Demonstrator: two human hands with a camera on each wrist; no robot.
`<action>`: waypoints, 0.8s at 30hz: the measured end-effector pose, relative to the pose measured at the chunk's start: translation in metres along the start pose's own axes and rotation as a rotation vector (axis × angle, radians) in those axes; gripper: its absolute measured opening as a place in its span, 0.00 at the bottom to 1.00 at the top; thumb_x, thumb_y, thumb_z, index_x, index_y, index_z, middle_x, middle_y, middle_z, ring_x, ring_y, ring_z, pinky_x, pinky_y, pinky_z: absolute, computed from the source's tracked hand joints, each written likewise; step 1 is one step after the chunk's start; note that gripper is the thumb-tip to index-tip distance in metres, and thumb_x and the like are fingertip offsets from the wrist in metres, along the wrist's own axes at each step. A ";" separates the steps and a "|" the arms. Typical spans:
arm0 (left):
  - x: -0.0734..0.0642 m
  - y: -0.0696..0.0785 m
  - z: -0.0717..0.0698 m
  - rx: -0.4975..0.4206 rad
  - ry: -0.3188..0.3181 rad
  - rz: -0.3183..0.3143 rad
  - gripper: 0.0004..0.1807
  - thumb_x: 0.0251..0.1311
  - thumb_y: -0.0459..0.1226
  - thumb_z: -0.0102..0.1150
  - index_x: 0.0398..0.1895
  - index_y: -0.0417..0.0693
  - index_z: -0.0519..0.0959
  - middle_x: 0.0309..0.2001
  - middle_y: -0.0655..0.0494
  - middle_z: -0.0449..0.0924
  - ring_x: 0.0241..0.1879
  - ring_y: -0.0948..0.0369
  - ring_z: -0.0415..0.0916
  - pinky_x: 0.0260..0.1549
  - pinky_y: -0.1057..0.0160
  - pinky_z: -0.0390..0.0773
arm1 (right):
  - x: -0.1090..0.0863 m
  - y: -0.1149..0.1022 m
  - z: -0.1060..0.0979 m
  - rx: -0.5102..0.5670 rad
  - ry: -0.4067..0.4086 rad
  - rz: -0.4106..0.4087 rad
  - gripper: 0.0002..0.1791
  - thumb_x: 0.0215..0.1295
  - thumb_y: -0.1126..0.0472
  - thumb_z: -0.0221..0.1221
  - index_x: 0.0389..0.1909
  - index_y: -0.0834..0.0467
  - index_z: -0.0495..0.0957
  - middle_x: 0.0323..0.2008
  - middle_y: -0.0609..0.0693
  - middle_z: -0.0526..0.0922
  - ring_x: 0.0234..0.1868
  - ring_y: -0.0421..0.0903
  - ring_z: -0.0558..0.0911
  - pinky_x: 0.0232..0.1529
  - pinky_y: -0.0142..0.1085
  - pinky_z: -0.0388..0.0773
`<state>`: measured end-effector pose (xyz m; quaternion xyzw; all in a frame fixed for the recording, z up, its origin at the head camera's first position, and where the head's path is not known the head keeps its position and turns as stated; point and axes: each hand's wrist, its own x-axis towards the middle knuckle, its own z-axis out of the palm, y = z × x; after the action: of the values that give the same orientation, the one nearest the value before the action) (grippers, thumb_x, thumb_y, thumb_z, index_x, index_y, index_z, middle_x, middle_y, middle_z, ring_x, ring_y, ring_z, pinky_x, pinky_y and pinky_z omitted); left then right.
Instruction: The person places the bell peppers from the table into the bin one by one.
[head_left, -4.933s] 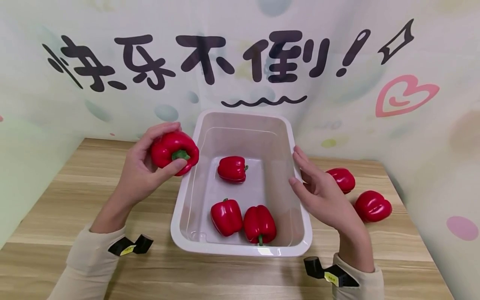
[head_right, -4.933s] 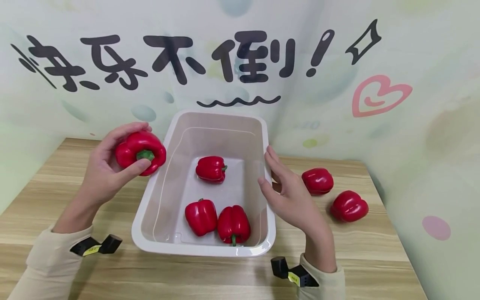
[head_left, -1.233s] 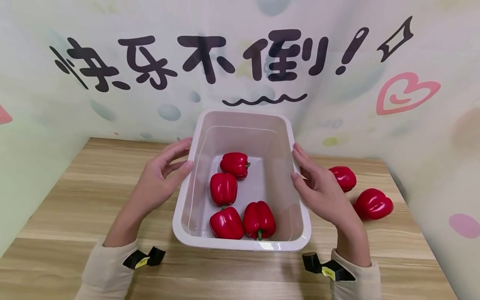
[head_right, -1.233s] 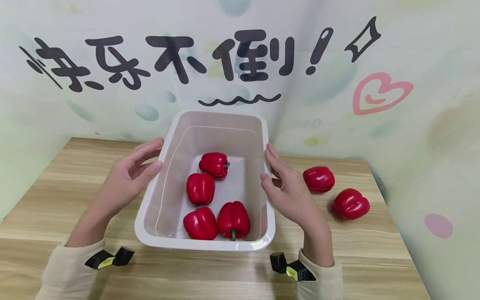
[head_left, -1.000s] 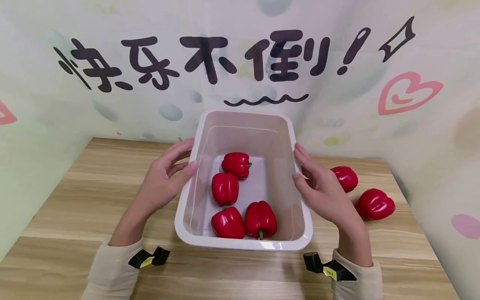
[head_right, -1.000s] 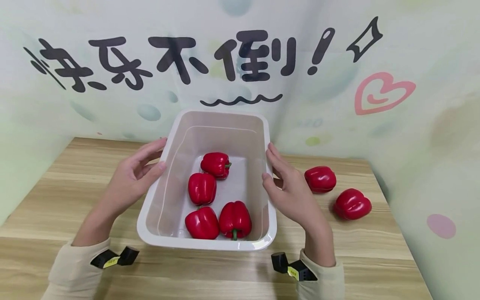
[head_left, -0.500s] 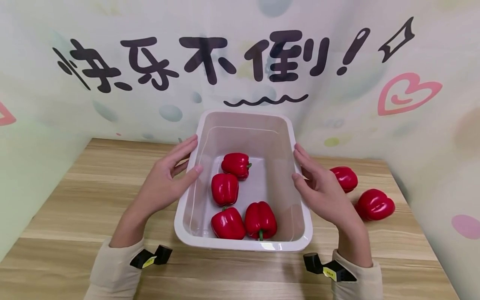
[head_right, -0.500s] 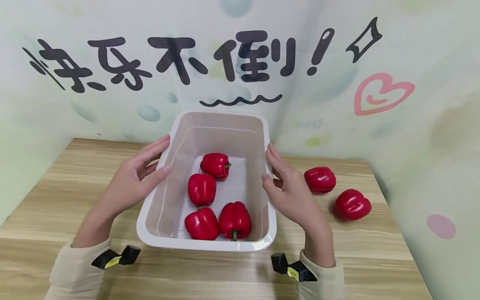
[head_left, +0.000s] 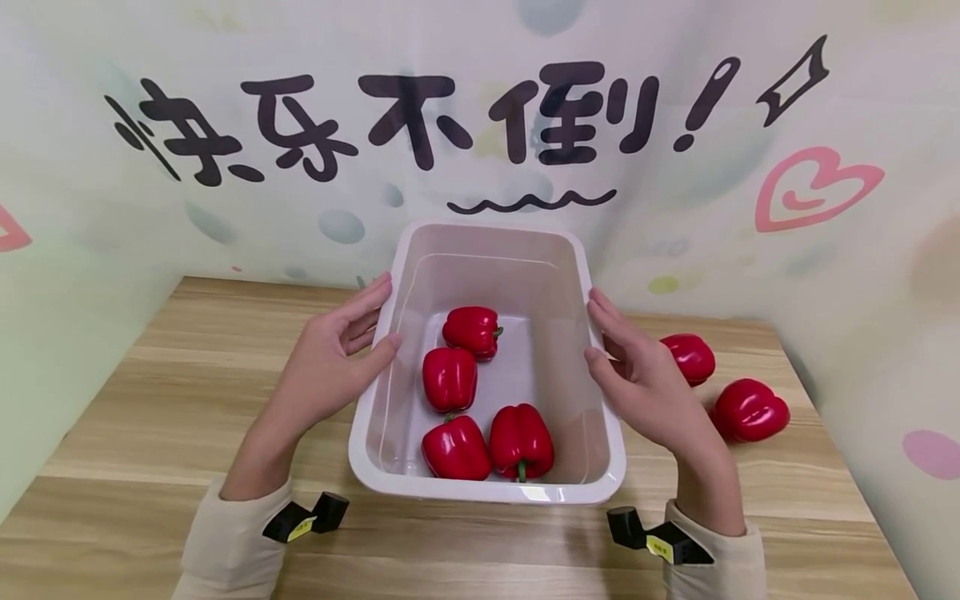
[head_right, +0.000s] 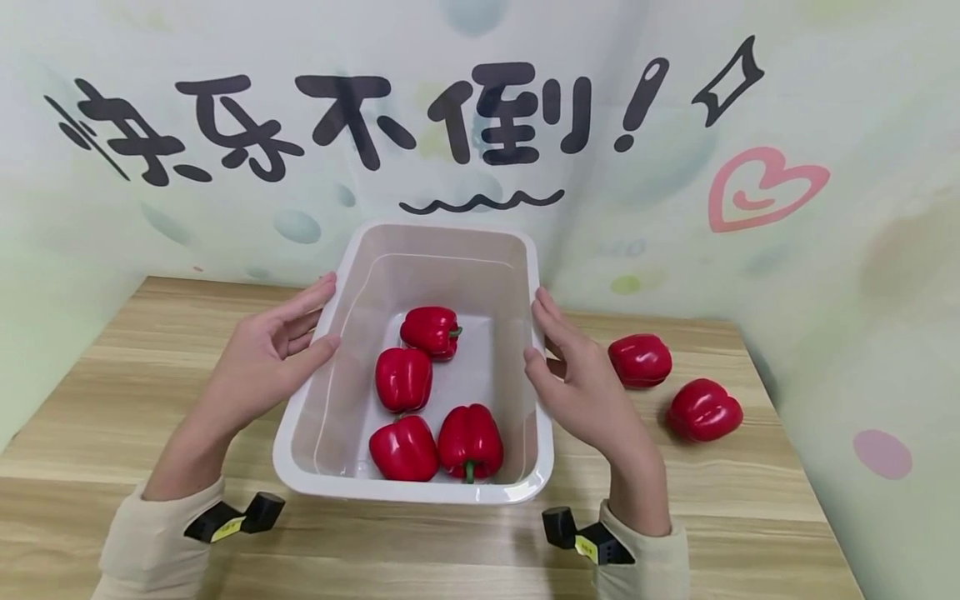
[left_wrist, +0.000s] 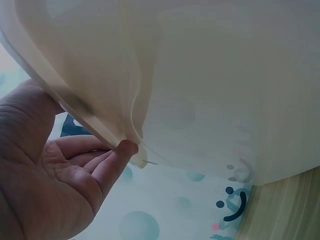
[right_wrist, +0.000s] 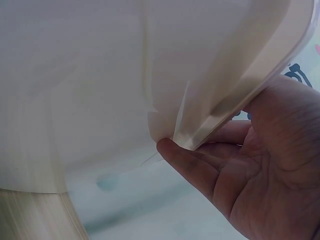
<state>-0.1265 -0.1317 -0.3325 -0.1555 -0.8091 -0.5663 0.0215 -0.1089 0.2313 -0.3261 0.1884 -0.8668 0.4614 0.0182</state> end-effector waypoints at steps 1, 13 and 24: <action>0.000 0.000 0.000 -0.002 0.001 0.000 0.36 0.69 0.30 0.63 0.80 0.40 0.65 0.81 0.48 0.65 0.74 0.45 0.73 0.62 0.56 0.78 | 0.000 0.000 0.000 -0.002 0.000 -0.001 0.36 0.76 0.68 0.57 0.82 0.59 0.59 0.85 0.51 0.58 0.78 0.63 0.71 0.57 0.49 0.82; 0.000 -0.001 0.001 -0.060 -0.002 -0.010 0.37 0.68 0.26 0.63 0.80 0.39 0.64 0.82 0.48 0.63 0.74 0.43 0.73 0.55 0.57 0.81 | 0.000 0.001 0.000 0.008 -0.002 0.001 0.36 0.77 0.67 0.57 0.82 0.59 0.59 0.85 0.50 0.58 0.78 0.62 0.71 0.57 0.49 0.81; -0.001 0.000 0.003 -0.073 -0.011 -0.036 0.37 0.70 0.28 0.60 0.81 0.40 0.62 0.83 0.52 0.60 0.77 0.44 0.69 0.51 0.51 0.84 | 0.001 0.000 -0.001 0.022 -0.012 0.020 0.36 0.77 0.67 0.58 0.83 0.57 0.58 0.85 0.48 0.57 0.79 0.61 0.70 0.58 0.48 0.81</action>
<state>-0.1251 -0.1296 -0.3339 -0.1451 -0.7906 -0.5949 0.0011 -0.1097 0.2321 -0.3257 0.1828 -0.8635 0.4700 0.0061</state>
